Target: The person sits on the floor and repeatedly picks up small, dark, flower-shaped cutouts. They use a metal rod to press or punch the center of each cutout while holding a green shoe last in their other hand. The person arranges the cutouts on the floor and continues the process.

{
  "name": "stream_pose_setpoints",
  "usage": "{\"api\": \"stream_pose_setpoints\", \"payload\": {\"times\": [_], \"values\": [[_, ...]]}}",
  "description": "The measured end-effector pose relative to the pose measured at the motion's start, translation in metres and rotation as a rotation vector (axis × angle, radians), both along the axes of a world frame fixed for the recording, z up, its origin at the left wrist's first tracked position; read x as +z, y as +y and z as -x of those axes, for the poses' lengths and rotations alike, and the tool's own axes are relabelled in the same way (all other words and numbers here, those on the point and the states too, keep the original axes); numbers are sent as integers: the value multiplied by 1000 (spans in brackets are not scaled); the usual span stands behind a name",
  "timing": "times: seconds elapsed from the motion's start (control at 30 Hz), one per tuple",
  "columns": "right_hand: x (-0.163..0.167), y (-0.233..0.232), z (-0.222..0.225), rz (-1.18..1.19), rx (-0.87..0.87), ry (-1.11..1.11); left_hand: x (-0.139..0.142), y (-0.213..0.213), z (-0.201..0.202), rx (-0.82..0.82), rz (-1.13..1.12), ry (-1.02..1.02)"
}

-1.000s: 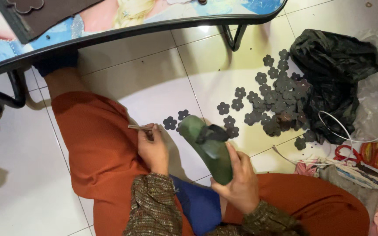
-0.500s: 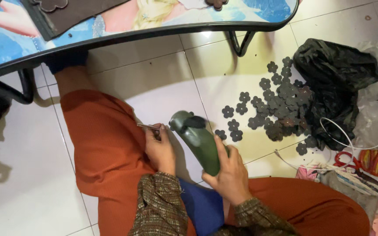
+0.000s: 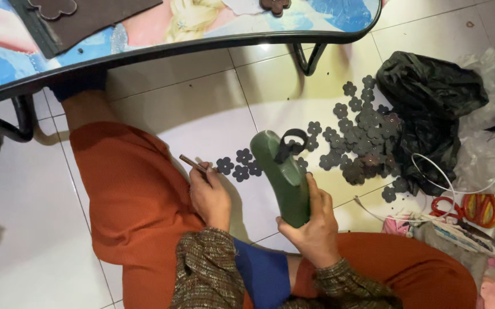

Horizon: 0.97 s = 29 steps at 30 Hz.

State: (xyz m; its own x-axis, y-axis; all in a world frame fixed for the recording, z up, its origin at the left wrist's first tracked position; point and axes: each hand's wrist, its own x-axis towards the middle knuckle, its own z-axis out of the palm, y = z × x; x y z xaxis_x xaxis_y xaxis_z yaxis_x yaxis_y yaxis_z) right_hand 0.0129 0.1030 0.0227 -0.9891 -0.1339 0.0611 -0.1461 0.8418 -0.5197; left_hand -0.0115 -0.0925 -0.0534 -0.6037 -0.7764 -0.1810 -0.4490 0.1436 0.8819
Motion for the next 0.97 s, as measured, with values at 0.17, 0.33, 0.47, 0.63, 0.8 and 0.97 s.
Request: {"api": "stream_pose_setpoints", "payload": {"times": [0.17,0.33,0.47,0.63,0.8,0.97], "values": [[-16,-6,8,-205,41,-245,-3,3,0,-45,82,-68],[-4,1,-4,-61,16,-177,-1,5,-2,-2,112,-51],[9,12,-13,60,-12,-38,4,4,11,-97,76,-137],[-2,16,-10,-213,-14,-248,4,6,8,-244,296,-102],[-8,21,-13,91,-48,-299,6,7,8,-232,221,-135],[-10,29,-15,264,-107,-175,24,12,9,-143,-119,-159]]}}
